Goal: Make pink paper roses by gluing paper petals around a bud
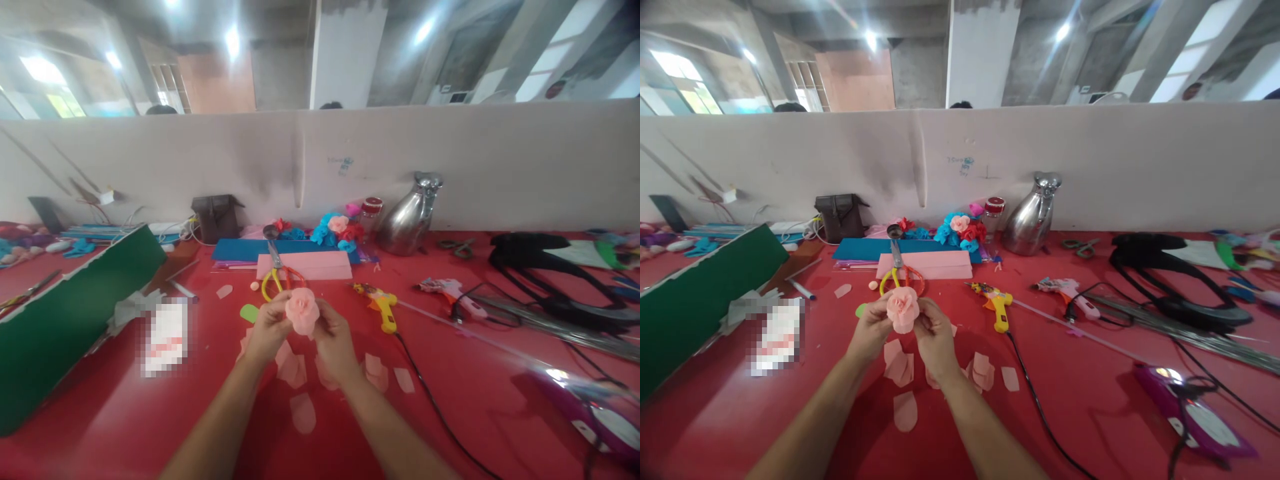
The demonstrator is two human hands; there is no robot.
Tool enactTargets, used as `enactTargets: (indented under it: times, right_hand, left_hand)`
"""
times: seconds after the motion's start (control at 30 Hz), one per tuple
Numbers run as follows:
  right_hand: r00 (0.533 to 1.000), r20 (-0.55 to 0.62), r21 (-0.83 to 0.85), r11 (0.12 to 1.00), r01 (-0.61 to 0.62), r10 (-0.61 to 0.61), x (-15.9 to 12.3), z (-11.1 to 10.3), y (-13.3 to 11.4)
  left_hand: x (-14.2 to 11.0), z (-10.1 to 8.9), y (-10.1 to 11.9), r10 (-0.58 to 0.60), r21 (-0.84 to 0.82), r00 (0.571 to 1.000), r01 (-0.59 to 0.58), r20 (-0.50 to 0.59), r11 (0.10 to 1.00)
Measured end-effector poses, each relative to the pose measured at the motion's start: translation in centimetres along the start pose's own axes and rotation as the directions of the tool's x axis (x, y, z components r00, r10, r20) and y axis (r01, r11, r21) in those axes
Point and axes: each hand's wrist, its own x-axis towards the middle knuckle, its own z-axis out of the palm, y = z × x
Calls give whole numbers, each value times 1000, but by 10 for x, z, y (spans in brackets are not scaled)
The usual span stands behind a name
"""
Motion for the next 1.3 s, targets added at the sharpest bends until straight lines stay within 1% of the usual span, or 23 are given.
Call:
enactTargets:
  times: [0.17, 0.33, 0.5, 0.63, 0.73, 0.83, 0.9, 0.97, 1.13, 1.3]
  right_hand:
    - [1000, -4, -12, 1000, 2, -2, 0, 0, 2]
    - [1000, -14, -36, 999, -13, 13, -1, 1, 2]
    - [999, -4, 12, 999, -41, 41, -1, 3, 0]
    - [998, -25, 40, 997, -61, 62, 1, 2, -4]
    - [995, -66, 66, 996, -66, 70, 3, -2, -6]
    - [983, -76, 152, 976, -154, 167, 4, -5, -6]
    - [969, -48, 242, 944, -223, 241, 5, -6, -7]
    - [961, -17, 303, 918, -257, 275, 5, -6, -8]
    - [966, 25, 327, 911, -252, 259, 4, -5, -15]
    - [967, 33, 345, 905, -247, 252, 3, -5, -20]
  left_hand:
    - [1, 0, -4, -51, -61, 998, 50, -28, 997]
    - [1, -1, -10, -82, -98, 997, 83, 12, 992]
    - [1, 0, -15, -78, -132, 997, 79, 12, 988]
    - [3, 0, -14, -58, -89, 998, 56, -17, 994]
    - [4, -1, -12, -48, -41, 998, 46, -48, 998]
    - [4, -4, -14, -52, -24, 998, 51, -43, 998]
    - [5, -5, -16, -51, -14, 998, 50, -28, 999]
    - [5, -6, -19, -48, -3, 999, 48, -17, 999]
    - [6, -8, -23, -24, -9, 999, 24, -28, 1000]
    - [5, -8, -23, -17, 34, 1000, 16, 4, 999]
